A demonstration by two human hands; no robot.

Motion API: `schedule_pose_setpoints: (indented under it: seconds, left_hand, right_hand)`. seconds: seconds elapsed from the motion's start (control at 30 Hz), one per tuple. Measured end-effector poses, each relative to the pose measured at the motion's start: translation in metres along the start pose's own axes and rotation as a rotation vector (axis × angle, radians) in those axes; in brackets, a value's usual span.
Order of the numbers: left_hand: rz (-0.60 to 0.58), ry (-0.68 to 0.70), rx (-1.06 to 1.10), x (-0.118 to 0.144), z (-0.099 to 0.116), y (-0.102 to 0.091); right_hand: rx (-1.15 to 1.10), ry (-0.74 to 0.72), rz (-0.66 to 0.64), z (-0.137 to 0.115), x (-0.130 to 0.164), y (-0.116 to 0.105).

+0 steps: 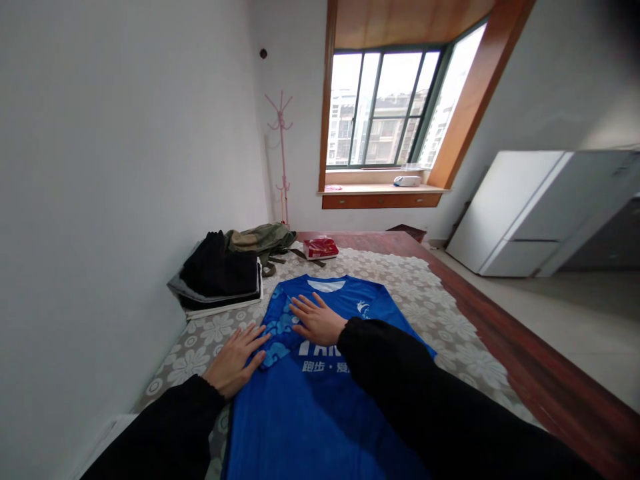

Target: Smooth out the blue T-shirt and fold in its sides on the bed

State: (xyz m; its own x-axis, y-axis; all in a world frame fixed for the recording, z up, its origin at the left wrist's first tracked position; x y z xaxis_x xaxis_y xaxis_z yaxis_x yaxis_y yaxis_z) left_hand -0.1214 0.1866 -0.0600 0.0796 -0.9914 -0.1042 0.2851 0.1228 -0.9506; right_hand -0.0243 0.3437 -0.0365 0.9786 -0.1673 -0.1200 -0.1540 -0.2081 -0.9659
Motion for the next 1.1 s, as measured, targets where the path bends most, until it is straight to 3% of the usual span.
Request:
schedule_pose_setpoints:
  seconds: [0.1, 0.23, 0.33, 0.43, 0.53, 0.7, 0.93, 1.1]
  left_hand:
    - [0.007, -0.047, -0.002, -0.011, 0.002, -0.006]
    - [-0.073, -0.08, -0.006, -0.053, 0.015, -0.003]
    - [-0.09, -0.125, -0.021, -0.099, 0.014, 0.008]
    - [-0.085, -0.25, -0.065, -0.134, 0.0, 0.023]
    - [-0.059, -0.362, -0.112, -0.146, -0.012, 0.034]
    - [0.019, -0.433, -0.175, -0.139, -0.017, 0.035]
    - [0.09, -0.466, -0.215, -0.135, -0.021, 0.03]
    - [0.119, -0.419, -0.222, -0.137, -0.017, 0.026]
  right_hand:
    - [-0.134, 0.168, -0.005, 0.066, 0.048, -0.017]
    - [-0.106, 0.566, 0.17, 0.17, 0.115, -0.038]
    - [-0.02, 0.729, 0.172, 0.204, 0.145, -0.027]
    - [0.054, 0.824, 0.088, 0.215, 0.155, -0.006]
    - [0.086, 0.861, 0.086, 0.217, 0.157, -0.001]
    - [0.159, 0.829, 0.151, 0.213, 0.156, -0.01]
    - [0.094, 0.866, 0.128, 0.216, 0.162, -0.004]
    - [0.141, 0.795, 0.204, 0.21, 0.159, -0.015]
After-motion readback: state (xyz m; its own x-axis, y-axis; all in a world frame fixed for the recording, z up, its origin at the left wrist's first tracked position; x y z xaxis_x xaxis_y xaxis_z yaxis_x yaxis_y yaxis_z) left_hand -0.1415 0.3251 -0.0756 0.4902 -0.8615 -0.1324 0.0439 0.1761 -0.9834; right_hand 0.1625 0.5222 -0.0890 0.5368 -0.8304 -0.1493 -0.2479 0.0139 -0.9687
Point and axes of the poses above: each hand's wrist, its own x-axis away from the middle knuckle, its own y-axis out of the palm, z = x × y, the point moved 10 cm from there along -x, towards the middle knuckle, and after that the axes turned 2 degrees about y, right-handed, at the moved point
